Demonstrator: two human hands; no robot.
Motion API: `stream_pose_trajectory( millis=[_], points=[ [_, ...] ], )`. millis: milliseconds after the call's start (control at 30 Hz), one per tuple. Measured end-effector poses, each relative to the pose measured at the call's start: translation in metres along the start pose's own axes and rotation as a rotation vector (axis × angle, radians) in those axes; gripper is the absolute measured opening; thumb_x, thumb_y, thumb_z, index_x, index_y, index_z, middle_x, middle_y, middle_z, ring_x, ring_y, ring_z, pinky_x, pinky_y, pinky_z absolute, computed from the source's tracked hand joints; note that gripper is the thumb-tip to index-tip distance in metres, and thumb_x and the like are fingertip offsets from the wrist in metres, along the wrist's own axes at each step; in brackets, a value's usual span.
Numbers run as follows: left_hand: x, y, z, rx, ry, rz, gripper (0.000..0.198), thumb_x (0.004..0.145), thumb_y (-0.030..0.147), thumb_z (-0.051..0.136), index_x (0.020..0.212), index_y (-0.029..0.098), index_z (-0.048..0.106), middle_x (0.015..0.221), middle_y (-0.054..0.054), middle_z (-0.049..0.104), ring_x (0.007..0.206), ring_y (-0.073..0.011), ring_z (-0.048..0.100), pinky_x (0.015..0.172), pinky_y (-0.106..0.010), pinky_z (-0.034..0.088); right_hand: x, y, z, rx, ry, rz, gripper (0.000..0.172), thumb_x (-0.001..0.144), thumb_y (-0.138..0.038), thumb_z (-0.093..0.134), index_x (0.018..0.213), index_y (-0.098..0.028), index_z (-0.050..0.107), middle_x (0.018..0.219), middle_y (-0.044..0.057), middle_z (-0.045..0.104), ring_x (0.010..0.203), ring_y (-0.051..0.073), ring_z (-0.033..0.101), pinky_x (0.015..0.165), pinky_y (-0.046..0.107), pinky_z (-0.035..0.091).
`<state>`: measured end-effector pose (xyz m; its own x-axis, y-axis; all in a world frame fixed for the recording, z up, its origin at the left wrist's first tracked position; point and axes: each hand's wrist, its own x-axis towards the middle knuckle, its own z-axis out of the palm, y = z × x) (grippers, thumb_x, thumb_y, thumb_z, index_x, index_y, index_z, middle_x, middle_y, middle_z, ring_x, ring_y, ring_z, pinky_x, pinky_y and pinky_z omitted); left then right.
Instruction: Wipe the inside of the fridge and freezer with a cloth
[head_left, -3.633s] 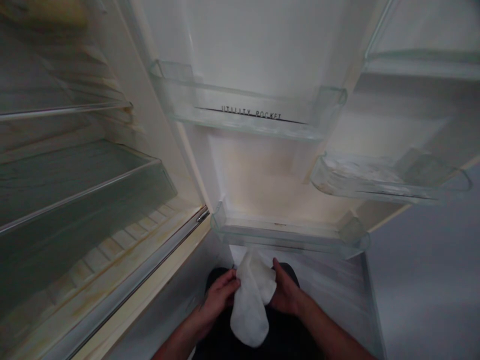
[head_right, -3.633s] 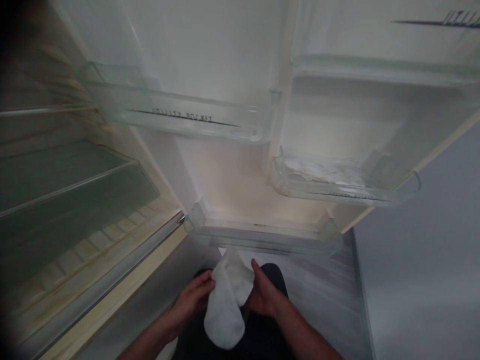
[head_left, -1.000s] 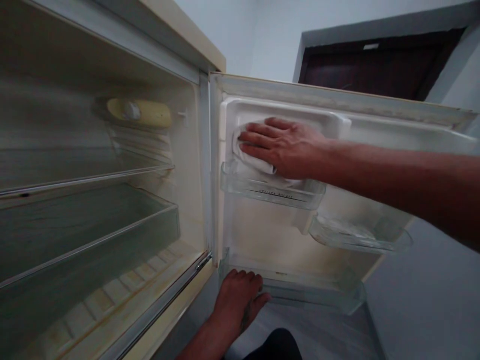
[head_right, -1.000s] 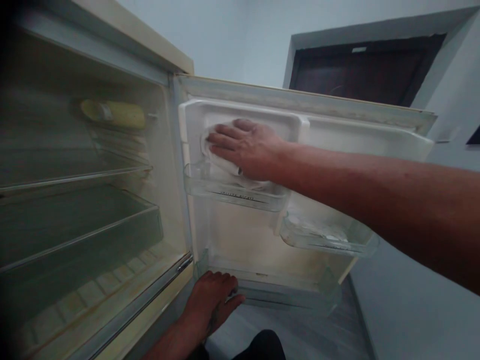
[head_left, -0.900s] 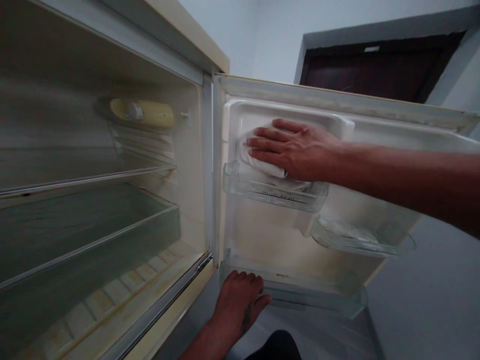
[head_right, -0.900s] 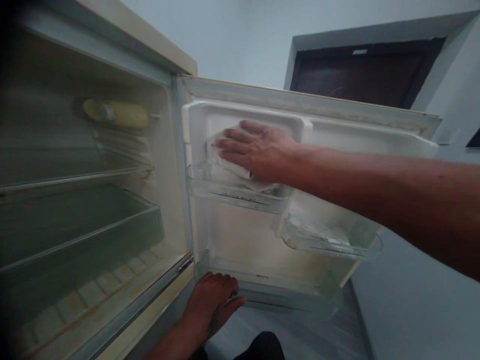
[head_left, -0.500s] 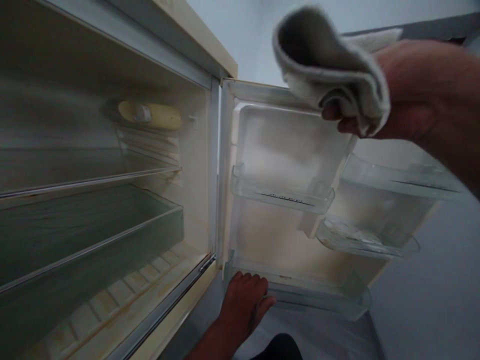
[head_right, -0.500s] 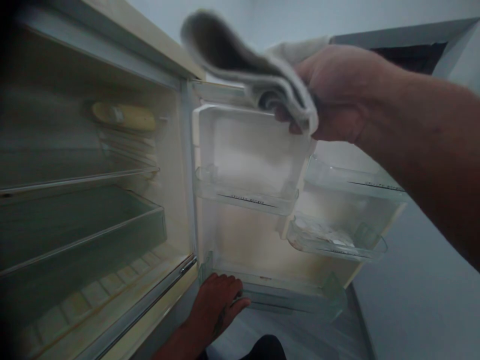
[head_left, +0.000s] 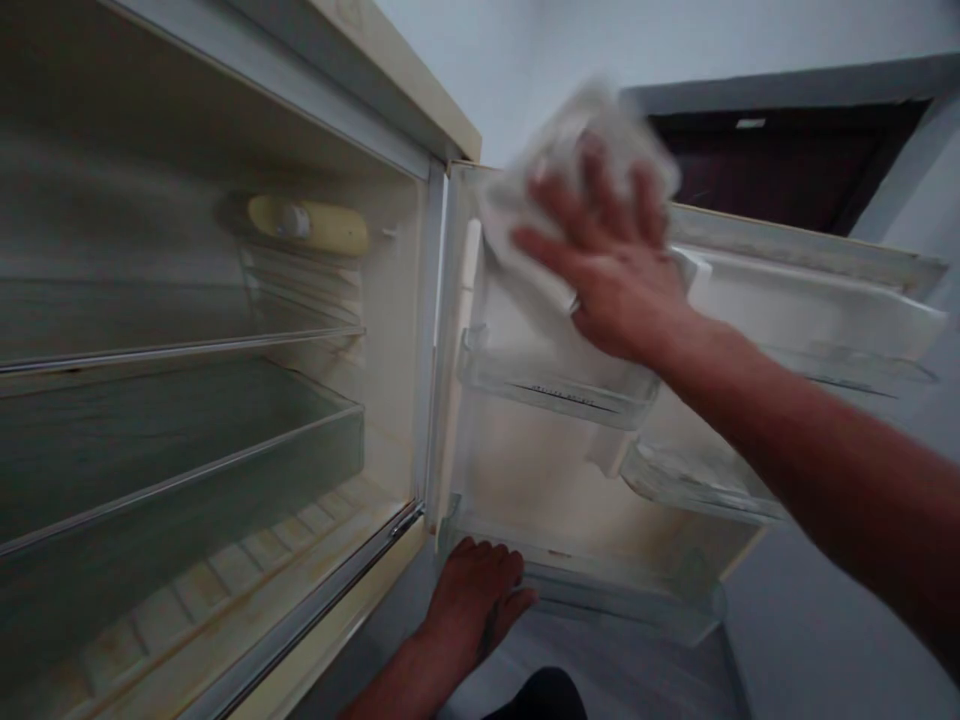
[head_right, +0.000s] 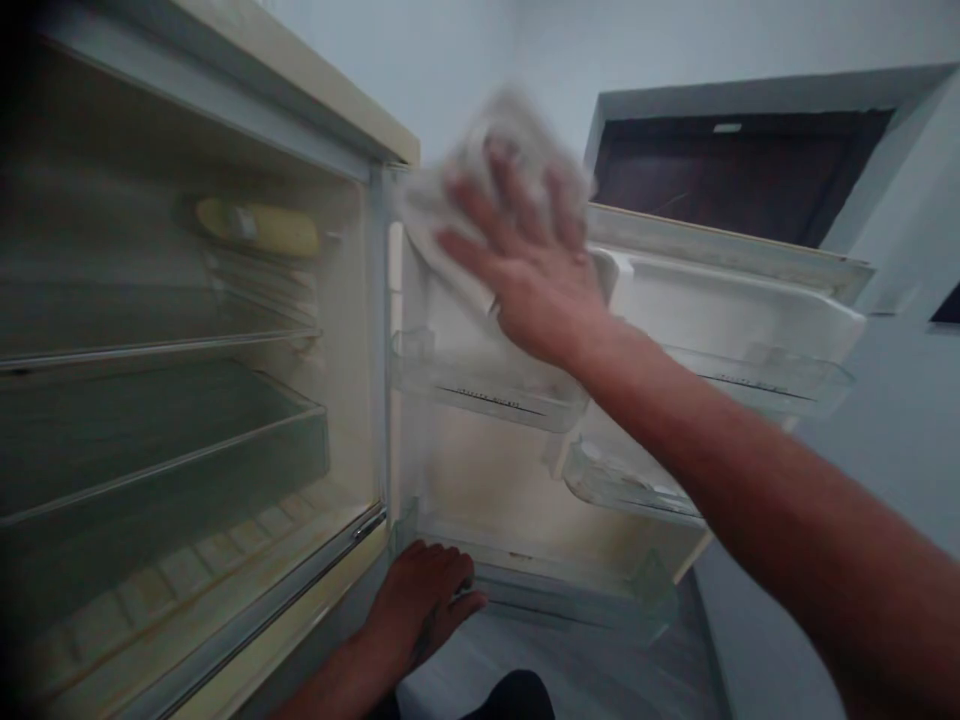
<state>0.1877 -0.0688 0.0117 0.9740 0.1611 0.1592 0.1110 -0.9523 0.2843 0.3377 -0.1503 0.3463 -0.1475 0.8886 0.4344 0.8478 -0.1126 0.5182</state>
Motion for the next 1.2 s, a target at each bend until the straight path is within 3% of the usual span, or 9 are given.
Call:
stream_pose_trajectory(
  millis=[100,200,367,467,667,767,900,1067,1200],
  points=[
    [0.001,0.002,-0.002,-0.009,-0.004,0.000,0.027,0.091,0.049,0.061,0.095,0.023,0.068,0.099,-0.004,0.075,0.101,-0.0290,0.070,0.096,-0.049,0.049,0.003,-0.009,0.024,-0.204,-0.110,-0.156,0.055,0.097,-0.018,0.040,0.150,-0.025,0.050,0.167,0.004,0.033,0.155,0.034,0.024,0.126,0.062,0.016],
    [0.001,0.002,-0.002,-0.018,0.005,0.002,0.027,0.093,0.048,0.059,0.095,0.022,0.067,0.100,-0.005,0.075,0.102,-0.0286,0.069,0.097,-0.049,0.048,0.001,-0.002,0.033,-0.337,-0.165,-0.248,0.062,0.093,-0.019,0.045,0.155,-0.027,0.042,0.169,0.002,0.027,0.156,0.031,0.024,0.128,0.058,0.014],
    [-0.005,-0.006,0.003,-0.032,0.025,0.015,0.026,0.090,0.049,0.064,0.094,0.024,0.067,0.098,-0.003,0.075,0.100,-0.0267,0.069,0.097,-0.048,0.046,-0.014,0.013,0.011,-0.304,-0.159,-0.222,0.070,0.083,-0.027,0.063,0.151,-0.030,0.047,0.169,0.002,0.027,0.155,0.034,0.023,0.127,0.057,0.015],
    [-0.007,-0.009,0.004,-0.032,0.033,0.027,0.027,0.089,0.049,0.065,0.094,0.023,0.067,0.097,-0.003,0.075,0.099,-0.0258,0.068,0.097,-0.046,0.046,-0.016,0.008,0.000,-0.264,-0.192,-0.173,0.064,0.082,-0.019,0.065,0.144,-0.033,0.055,0.168,0.000,0.028,0.155,0.035,0.023,0.126,0.055,0.016],
    [-0.006,-0.006,-0.002,-0.025,0.017,0.045,0.028,0.091,0.049,0.062,0.098,0.022,0.067,0.101,-0.004,0.075,0.102,-0.0268,0.068,0.099,-0.047,0.046,0.013,-0.016,0.004,-0.176,-0.249,-0.138,0.055,0.083,-0.012,0.063,0.135,-0.030,0.064,0.169,-0.002,0.025,0.156,0.038,0.017,0.125,0.061,0.007],
    [-0.006,-0.004,-0.005,-0.019,0.010,0.040,0.027,0.092,0.048,0.061,0.096,0.021,0.067,0.100,-0.004,0.075,0.101,-0.0269,0.069,0.098,-0.048,0.047,0.017,-0.016,0.004,-0.149,-0.271,-0.214,0.054,0.084,-0.008,0.059,0.133,-0.029,0.065,0.167,-0.001,0.030,0.155,0.037,0.020,0.124,0.063,0.007],
    [-0.005,-0.004,-0.004,-0.012,0.014,0.036,0.029,0.091,0.049,0.061,0.093,0.021,0.067,0.099,-0.006,0.075,0.100,-0.0287,0.069,0.097,-0.050,0.048,-0.006,0.000,-0.007,-0.152,-0.371,-0.334,0.049,0.084,-0.007,0.056,0.126,-0.027,0.071,0.159,0.000,0.046,0.151,0.032,0.034,0.125,0.056,0.018],
    [-0.003,-0.003,0.002,-0.010,0.041,0.036,0.024,0.092,0.045,0.062,0.095,0.021,0.067,0.099,-0.005,0.075,0.100,-0.0265,0.069,0.099,-0.048,0.048,-0.028,0.015,-0.017,-0.226,-0.409,-0.255,0.049,0.084,-0.013,0.054,0.129,-0.028,0.070,0.159,-0.001,0.046,0.148,0.033,0.040,0.121,0.055,0.031],
    [-0.003,-0.001,0.001,-0.005,0.045,0.040,0.025,0.092,0.046,0.062,0.093,0.021,0.066,0.097,-0.005,0.074,0.099,-0.0264,0.069,0.098,-0.047,0.047,0.000,0.004,-0.004,-0.141,-0.253,-0.115,0.067,0.084,-0.015,0.053,0.150,-0.025,0.052,0.168,0.004,0.029,0.154,0.037,0.026,0.123,0.060,0.025]
  ],
)
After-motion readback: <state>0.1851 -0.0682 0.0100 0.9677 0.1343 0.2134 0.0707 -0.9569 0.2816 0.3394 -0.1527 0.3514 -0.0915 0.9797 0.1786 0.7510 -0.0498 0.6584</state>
